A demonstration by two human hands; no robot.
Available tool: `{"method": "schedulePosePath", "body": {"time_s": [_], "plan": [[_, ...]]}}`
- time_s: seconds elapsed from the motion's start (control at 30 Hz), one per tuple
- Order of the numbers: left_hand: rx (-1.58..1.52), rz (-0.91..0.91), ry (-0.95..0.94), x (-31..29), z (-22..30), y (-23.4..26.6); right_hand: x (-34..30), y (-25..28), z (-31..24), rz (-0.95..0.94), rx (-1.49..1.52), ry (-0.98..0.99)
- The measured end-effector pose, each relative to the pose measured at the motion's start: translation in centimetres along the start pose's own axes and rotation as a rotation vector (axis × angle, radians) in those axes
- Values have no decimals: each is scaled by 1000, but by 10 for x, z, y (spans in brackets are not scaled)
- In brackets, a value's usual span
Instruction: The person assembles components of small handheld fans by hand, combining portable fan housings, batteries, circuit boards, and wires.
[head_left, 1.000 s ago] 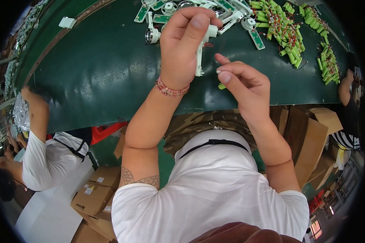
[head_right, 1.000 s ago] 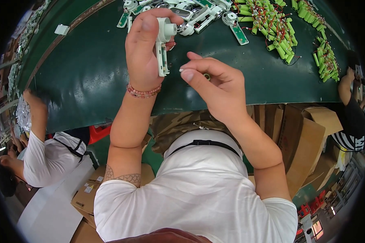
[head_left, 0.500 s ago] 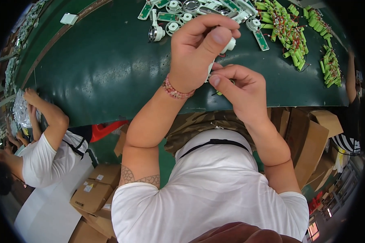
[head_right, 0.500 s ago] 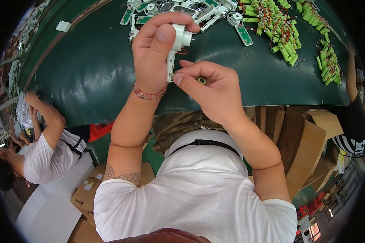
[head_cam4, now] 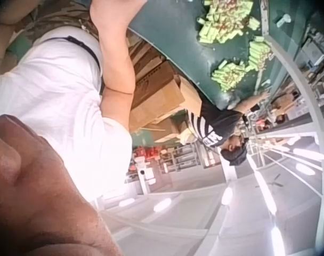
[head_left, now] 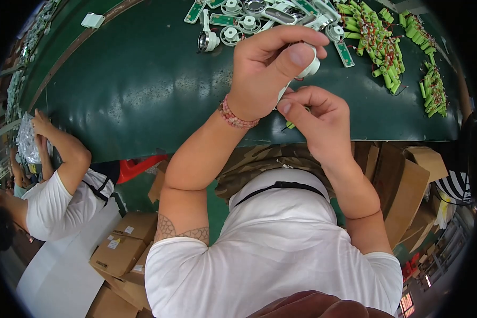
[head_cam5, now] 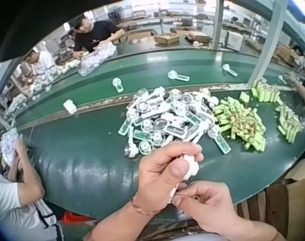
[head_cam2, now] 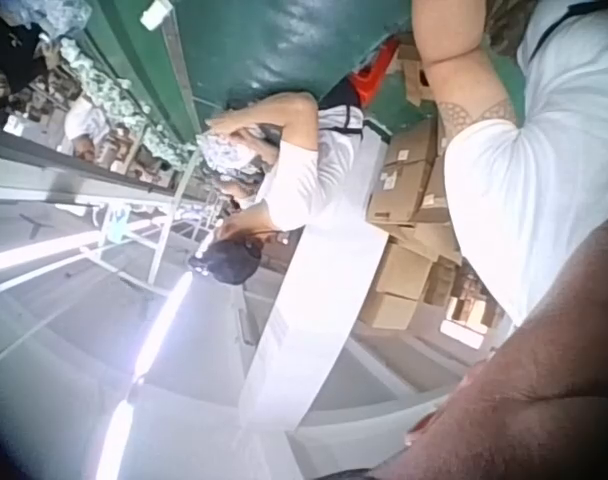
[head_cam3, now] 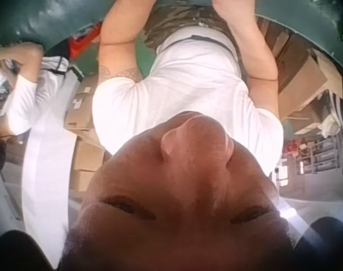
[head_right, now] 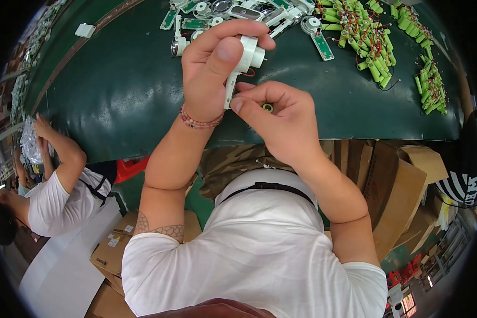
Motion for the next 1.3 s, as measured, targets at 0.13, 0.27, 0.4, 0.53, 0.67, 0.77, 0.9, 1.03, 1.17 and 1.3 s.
{"method": "schedulePosePath", "body": {"time_s": [0.13,0.27,0.4,0.53,0.67,0.77,0.9,1.03,1.17,1.3], "plan": [[123,-48,-95,0,5,-5,-7,1,-6,72,-91,119],[31,-43,30,0,-1,-4,-7,-2,-6,8,-84,156],[-84,-11,61,0,-1,-1,-8,-5,-11,-36,-79,199],[-78,-30,96,-2,2,-8,-6,1,0,-94,67,11],[-122,-62,93,-4,-3,-11,-8,0,0,-65,26,27],[-73,-71,66,-6,-5,-14,-9,4,2,-47,22,22],[-104,-104,21,-7,-5,-19,-10,8,6,-52,35,-50],[-46,-111,8,-4,1,-15,-9,6,8,-68,-4,-10],[295,8,-94,8,35,19,-8,14,-20,50,-203,397],[1049,212,-58,16,88,132,-22,69,-30,237,-183,434]]}}
Point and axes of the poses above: each hand's wrist, its own x-axis towards the middle knuckle, its own y-axis out of the back of the hand, z = x × y, the point moved 7 cm from there along x, towards the middle knuckle, and after that the axes turned 10 degrees about -y, right-handed, at the moved point
